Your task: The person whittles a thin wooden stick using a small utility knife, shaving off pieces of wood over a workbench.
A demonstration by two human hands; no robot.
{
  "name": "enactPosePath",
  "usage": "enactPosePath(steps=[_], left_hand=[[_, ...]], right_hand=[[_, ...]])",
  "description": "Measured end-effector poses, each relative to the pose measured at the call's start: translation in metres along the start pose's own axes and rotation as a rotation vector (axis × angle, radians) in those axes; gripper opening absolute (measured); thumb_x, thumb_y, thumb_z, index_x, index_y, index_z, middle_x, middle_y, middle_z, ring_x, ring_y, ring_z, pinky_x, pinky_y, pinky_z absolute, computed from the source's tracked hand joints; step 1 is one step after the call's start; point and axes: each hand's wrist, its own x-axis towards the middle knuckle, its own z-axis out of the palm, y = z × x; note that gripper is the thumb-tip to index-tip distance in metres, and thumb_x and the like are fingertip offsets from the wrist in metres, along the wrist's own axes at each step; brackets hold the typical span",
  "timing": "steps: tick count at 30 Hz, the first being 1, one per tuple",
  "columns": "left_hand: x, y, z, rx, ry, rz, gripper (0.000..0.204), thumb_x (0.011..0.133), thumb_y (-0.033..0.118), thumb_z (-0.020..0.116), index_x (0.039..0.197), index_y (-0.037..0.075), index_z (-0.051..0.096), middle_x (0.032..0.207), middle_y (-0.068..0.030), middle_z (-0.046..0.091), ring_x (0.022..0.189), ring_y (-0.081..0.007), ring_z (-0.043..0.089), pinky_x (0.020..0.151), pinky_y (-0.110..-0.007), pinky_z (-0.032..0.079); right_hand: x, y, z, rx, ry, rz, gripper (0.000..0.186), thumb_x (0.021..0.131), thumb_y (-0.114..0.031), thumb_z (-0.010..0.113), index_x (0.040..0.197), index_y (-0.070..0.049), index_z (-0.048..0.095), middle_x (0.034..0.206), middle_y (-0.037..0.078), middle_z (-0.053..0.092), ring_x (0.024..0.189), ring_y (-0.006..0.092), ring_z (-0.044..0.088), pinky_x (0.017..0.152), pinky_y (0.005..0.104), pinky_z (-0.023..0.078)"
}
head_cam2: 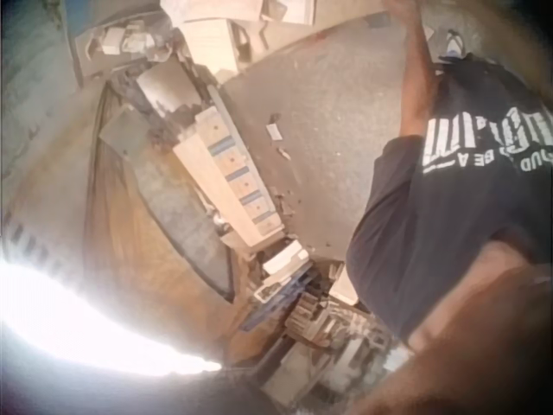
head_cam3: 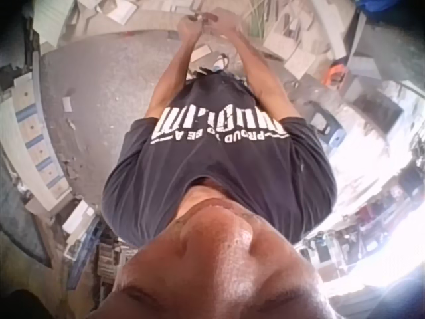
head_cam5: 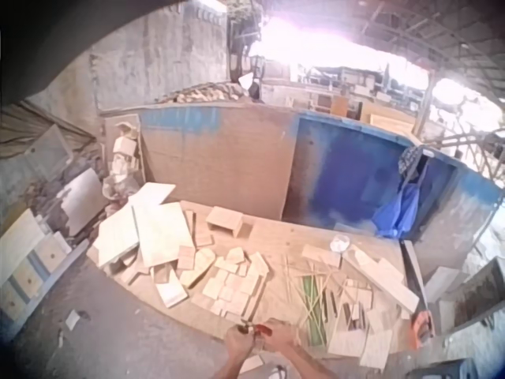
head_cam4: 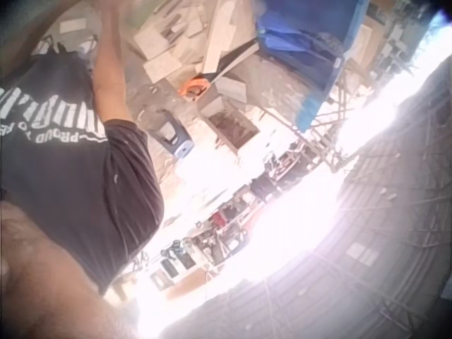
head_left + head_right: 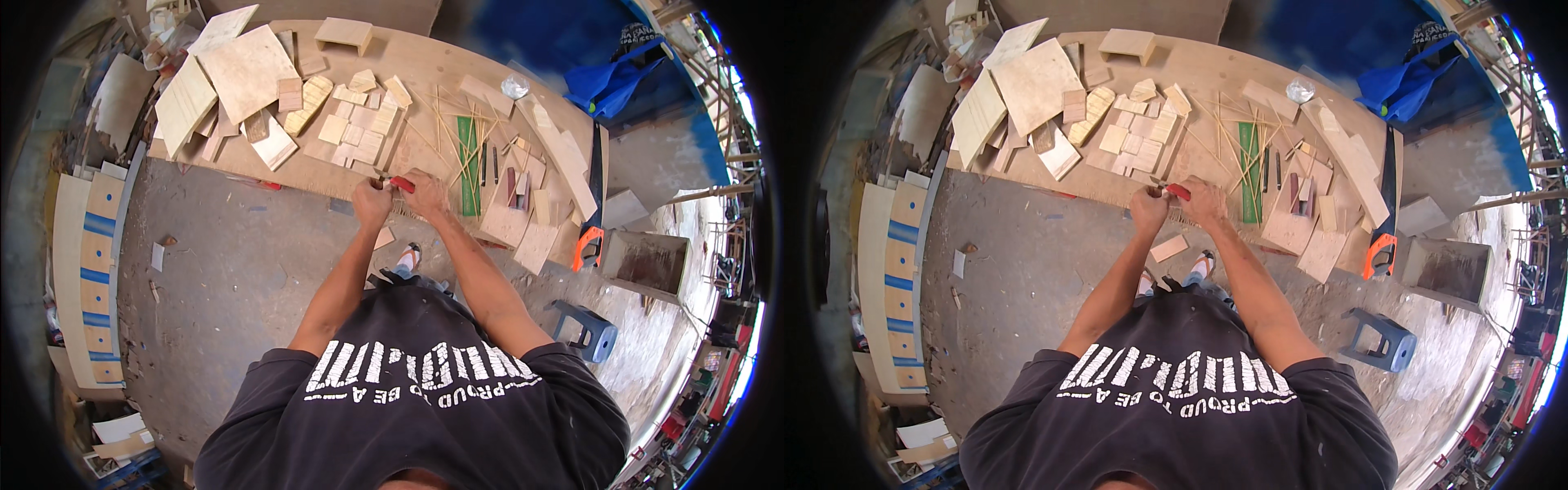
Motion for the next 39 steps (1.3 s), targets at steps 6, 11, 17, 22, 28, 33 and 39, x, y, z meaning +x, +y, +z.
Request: enactPosePath(steps=[6,11,17,22,28,33,39], left_hand=[[0.003,0.001,0.0,0.071,-0.019,-0.051,0.028,0.075,0.026,0.08,0.082,0.0,0.072,0.083,-0.0223,0.071,0.081,-0.0384,0.07,0.073,-0.046,0.054],[-0.002,0.014,-0.004,0.12,-0.055,-0.057,0.031,0.076,0.031,0.081,0.083,0.002,0.071,0.085,-0.021,0.072,0.083,-0.0378,0.07,0.074,-0.046,0.054],[-0.001,0.013,-0.007,0.123,-0.099,-0.128,0.033,0.077,0.034,0.081,0.085,0.004,0.072,0.088,-0.0184,0.073,0.085,-0.0368,0.07,0.075,-0.047,0.054],[-0.003,0.017,-0.007,0.12,-0.124,-0.142,0.032,0.078,0.035,0.08,0.086,0.005,0.072,0.089,-0.0163,0.073,0.085,-0.0365,0.071,0.075,-0.047,0.054],[-0.002,0.022,-0.013,0.117,-0.166,-0.168,0.034,0.081,0.04,0.078,0.088,0.007,0.072,0.09,-0.0157,0.074,0.088,-0.0348,0.071,0.076,-0.047,0.055],[-0.001,0.02,-0.015,0.122,-0.162,-0.162,0.035,0.08,0.041,0.078,0.087,0.008,0.072,0.089,-0.0157,0.074,0.088,-0.0351,0.071,0.076,-0.047,0.055],[-0.001,0.018,-0.014,0.132,-0.161,-0.131,0.035,0.079,0.041,0.079,0.086,0.007,0.072,0.089,-0.0157,0.074,0.086,-0.0354,0.072,0.075,-0.047,0.056]], right_hand=[[0.001,-0.003,0.0,0.0,-0.072,0.032,0.017,0.087,-0.027,0.065,0.099,-0.017,0.073,0.104,0.006,0.069,0.093,0.0385,0.067,0.081,0.049,0.055],[-0.005,0.008,0.002,0.094,0.091,-0.018,0.019,0.088,-0.026,0.065,0.096,-0.01,0.071,0.094,0.009,0.068,0.081,0.0345,0.067,0.073,0.0454,0.054],[-0.062,-0.007,0.016,0.577,0.094,0.575,0.045,0.098,-0.042,0.055,0.088,0.001,0.062,0.066,0.008,0.054,0.056,0.0168,0.056,0.052,0.0343,0.045],[-0.084,-0.016,0.065,0.58,-0.022,0.749,0.067,0.104,-0.053,0.036,0.088,0.005,0.066,0.076,0.026,0.066,0.076,0.0399,0.068,0.073,0.0493,0.05],[-0.083,-0.02,0.086,0.438,0.025,0.682,0.059,0.106,-0.044,0.034,0.094,0.002,0.067,0.084,0.029,0.066,0.084,0.0451,0.065,0.075,0.0548,0.048],[-0.083,-0.033,0.086,0.375,0.1,0.586,0.053,0.107,-0.039,0.035,0.096,0.003,0.065,0.084,0.03,0.065,0.084,0.0481,0.062,0.072,0.0578,0.046],[-0.081,-0.037,0.083,0.338,0.118,0.6,0.052,0.108,-0.036,0.036,0.097,0.007,0.063,0.084,0.037,0.063,0.085,0.0549,0.061,0.073,0.0594,0.046]])
